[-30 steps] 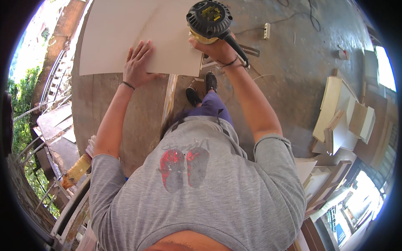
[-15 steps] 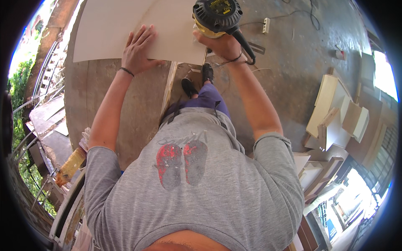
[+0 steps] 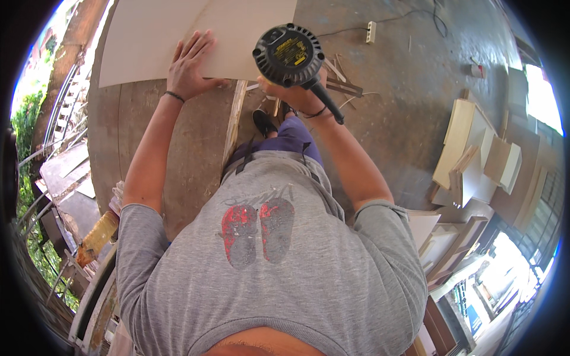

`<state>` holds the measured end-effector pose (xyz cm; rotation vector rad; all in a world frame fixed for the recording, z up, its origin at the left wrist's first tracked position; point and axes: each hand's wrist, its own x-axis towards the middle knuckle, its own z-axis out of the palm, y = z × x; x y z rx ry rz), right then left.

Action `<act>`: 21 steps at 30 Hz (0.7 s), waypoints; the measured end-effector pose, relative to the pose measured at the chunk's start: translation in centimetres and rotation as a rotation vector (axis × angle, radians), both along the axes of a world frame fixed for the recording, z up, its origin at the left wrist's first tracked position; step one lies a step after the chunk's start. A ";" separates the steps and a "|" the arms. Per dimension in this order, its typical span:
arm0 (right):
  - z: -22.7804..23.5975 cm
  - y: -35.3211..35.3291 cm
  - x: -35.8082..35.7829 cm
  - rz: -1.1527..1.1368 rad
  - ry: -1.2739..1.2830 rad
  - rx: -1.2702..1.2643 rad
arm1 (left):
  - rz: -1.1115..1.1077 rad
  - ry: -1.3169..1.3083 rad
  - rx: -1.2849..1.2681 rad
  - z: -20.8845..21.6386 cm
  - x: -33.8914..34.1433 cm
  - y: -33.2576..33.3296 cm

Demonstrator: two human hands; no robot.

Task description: The person uses a power trimmer to finish the edges of wooden boards on a workbench, handling the boards one at a time.

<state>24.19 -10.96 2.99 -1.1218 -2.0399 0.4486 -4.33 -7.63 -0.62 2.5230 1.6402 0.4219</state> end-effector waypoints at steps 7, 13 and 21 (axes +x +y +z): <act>-3.0 -1.2 -0.3 0.001 0.010 -0.009 | -0.009 0.040 0.013 -0.2 -0.4 0.8; -3.7 -3.0 0.2 0.011 0.018 -0.103 | 0.014 0.034 -0.055 -0.1 -0.3 1.4; 1.8 -6.5 4.0 -0.044 0.220 -0.065 | 0.178 -0.081 -0.201 1.5 12.7 -0.9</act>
